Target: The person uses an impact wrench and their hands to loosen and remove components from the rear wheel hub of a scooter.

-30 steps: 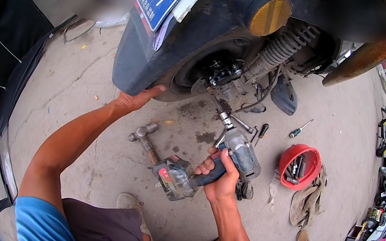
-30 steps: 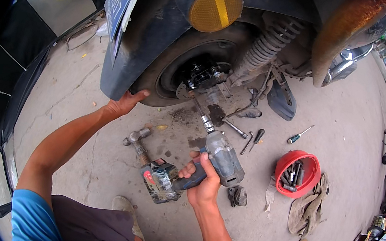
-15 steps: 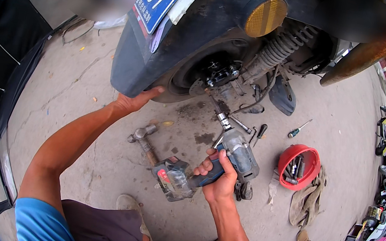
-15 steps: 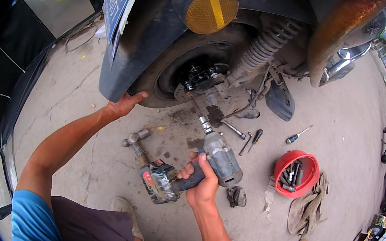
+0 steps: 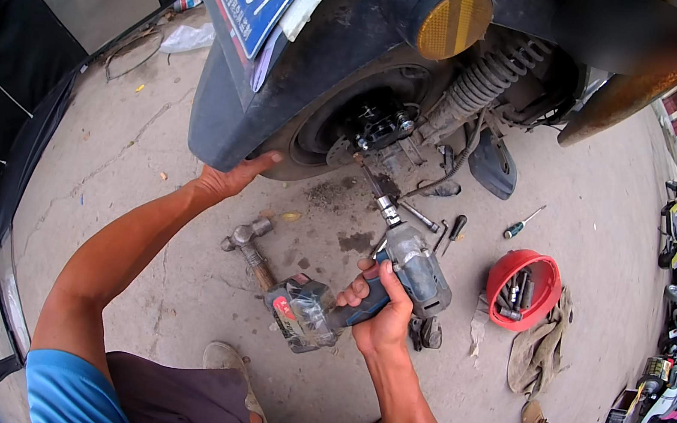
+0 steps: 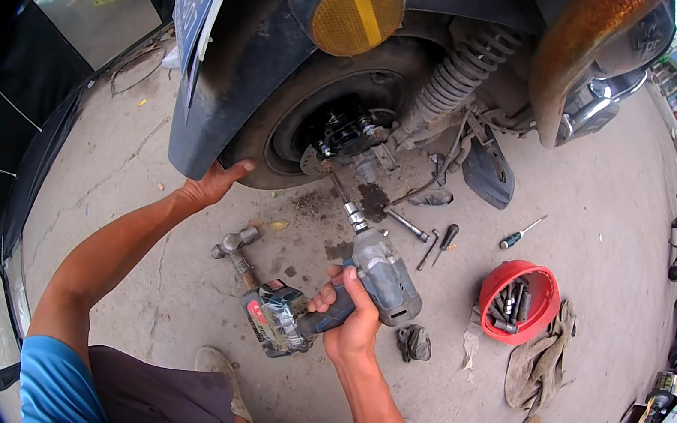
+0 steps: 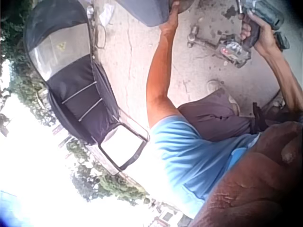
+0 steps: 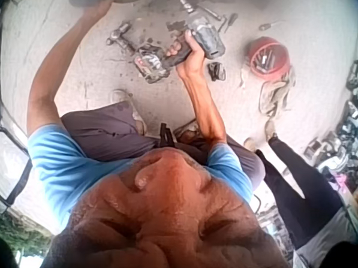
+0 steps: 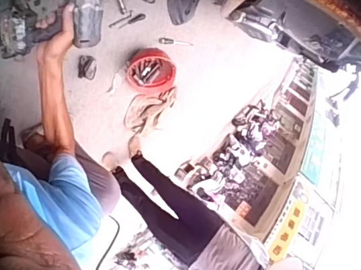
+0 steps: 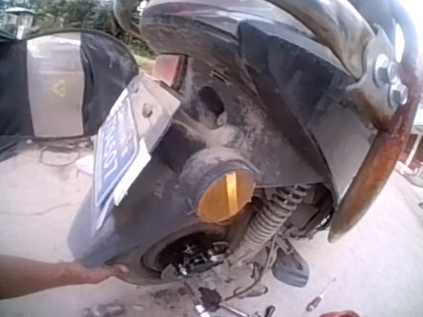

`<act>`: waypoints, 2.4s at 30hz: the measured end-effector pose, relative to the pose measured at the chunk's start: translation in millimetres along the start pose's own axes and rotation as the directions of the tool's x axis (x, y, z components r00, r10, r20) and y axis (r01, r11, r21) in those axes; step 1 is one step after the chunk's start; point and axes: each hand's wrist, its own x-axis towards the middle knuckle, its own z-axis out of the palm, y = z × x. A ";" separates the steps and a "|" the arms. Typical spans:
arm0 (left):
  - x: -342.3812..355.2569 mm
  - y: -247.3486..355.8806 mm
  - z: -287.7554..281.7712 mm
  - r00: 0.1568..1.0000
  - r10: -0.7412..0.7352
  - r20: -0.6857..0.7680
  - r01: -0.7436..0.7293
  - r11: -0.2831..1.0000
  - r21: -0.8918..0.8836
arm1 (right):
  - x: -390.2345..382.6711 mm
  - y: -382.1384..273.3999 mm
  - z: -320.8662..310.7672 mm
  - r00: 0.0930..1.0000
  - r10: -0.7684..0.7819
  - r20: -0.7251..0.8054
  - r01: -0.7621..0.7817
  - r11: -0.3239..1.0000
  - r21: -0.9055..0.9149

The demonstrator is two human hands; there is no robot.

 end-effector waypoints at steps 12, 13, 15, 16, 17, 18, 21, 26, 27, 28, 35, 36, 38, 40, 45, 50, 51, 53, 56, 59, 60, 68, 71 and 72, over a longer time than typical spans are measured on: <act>-0.5 -7.8 2.1 1.000 -0.012 0.019 0.014 0.997 -0.080 | 0.1 1.4 -0.1 1.000 -0.010 -0.005 0.010 1.000 -0.014; -0.4 -7.1 2.5 1.000 -0.019 0.018 0.021 0.995 -0.098 | 0.1 1.1 -0.1 1.000 -0.008 -0.009 0.008 1.000 -0.017; -0.2 -6.2 2.3 1.000 -0.026 0.017 0.028 0.993 -0.116 | -0.2 0.6 0.3 1.000 -0.006 -0.013 0.006 1.000 -0.021; -0.2 -5.9 1.9 0.999 -0.031 0.017 0.033 0.995 -0.094 | -1.0 0.2 1.1 1.000 -0.001 -0.005 0.001 1.000 0.003; -0.3 -5.5 1.4 0.999 -0.037 0.016 0.038 0.997 -0.073 | -1.5 0.0 1.7 1.000 0.005 0.003 -0.005 1.000 0.027; -0.3 -4.8 1.5 0.999 -0.037 0.017 0.038 0.997 -0.073 | -1.7 -0.1 2.1 1.000 0.005 0.003 -0.005 1.000 0.027; -0.5 -2.6 2.0 0.999 -0.035 0.005 0.036 0.993 -0.111 | -1.7 0.5 3.0 1.000 0.002 0.006 -0.002 1.000 0.020; 1.4 4.4 1.6 1.000 -0.004 -0.018 0.003 0.998 -0.061 | -1.6 0.8 3.8 1.000 -0.013 -0.016 0.013 1.000 -0.013; 0.1 4.7 0.5 1.000 -0.018 -0.008 0.017 0.998 -0.059 | -2.5 2.3 2.3 1.000 -0.002 -0.027 0.002 1.000 -0.009; 2.7 4.7 -0.8 0.999 -0.053 0.003 0.053 0.998 -0.034 | -1.3 2.3 2.0 1.000 0.003 -0.020 -0.003 1.000 -0.002; -0.4 1.2 5.7 0.999 -0.014 -0.045 0.009 0.994 -0.105 | -2.1 0.1 2.5 1.000 -0.018 -0.001 0.018 0.999 0.047; -0.8 -1.1 4.5 0.999 -0.014 -0.041 0.010 0.995 -0.102 | -2.4 0.6 2.7 1.000 -0.002 -0.006 0.002 0.999 0.042; -1.8 -6.9 1.6 0.999 -0.009 -0.031 0.006 0.996 -0.086 | -2.2 0.7 2.6 1.000 0.017 -0.009 -0.017 0.999 0.040; -1.0 -0.4 5.5 0.999 -0.025 -0.020 0.023 0.994 -0.103 | -1.7 -1.3 0.7 1.000 0.012 0.002 -0.012 0.999 0.046; -1.3 -2.7 0.8 0.999 -0.046 0.000 0.046 0.999 -0.027 | -2.5 -0.6 3.3 1.000 0.018 0.008 -0.018 0.999 0.045; 1.5 10.7 -0.9 0.999 -0.027 0.030 0.029 0.999 -0.044 | 3.7 9.3 -6.0 1.000 0.004 0.010 -0.005 0.999 0.050; 1.4 13.3 -5.0 0.999 -0.038 0.020 0.039 0.998 -0.038 | 7.0 14.0 -10.0 0.997 -0.074 0.018 0.074 0.997 -0.018; 2.3 16.7 -14.4 0.996 -0.031 0.086 0.028 0.999 0.033 | 14.0 21.1 -19.6 0.990 -0.138 0.039 0.141 0.986 -0.091; 5.1 31.2 -23.1 0.965 -0.145 0.220 0.136 0.989 0.053 | 25.7 18.7 -41.8 0.941 -0.323 0.098 0.337 0.899 -0.278; 6.2 37.4 -20.5 0.946 -0.159 0.282 0.146 0.987 0.065 | 29.0 7.6 -48.8 0.922 -0.361 0.138 0.385 0.835 -0.393; 5.4 34.9 -22.3 0.947 -0.161 0.277 0.154 0.987 0.047 | 30.2 4.6 -51.1 0.924 -0.355 0.144 0.382 0.820 -0.427; -6.0 -38.6 -5.3 0.988 0.067 0.138 -0.046 0.987 -0.152 | 41.5 -5.9 -68.2 0.922 -0.315 0.223 0.383 0.821 -0.423; -6.8 -37.7 13.1 0.979 0.152 0.138 -0.166 0.981 0.097 | 28.3 -0.3 -74.3 0.914 -0.375 0.154 0.405 0.821 -0.403; -7.2 -39.5 11.8 0.980 0.149 0.136 -0.161 0.983 0.087 | 26.0 6.1 -72.3 0.914 -0.382 0.135 0.403 0.829 -0.388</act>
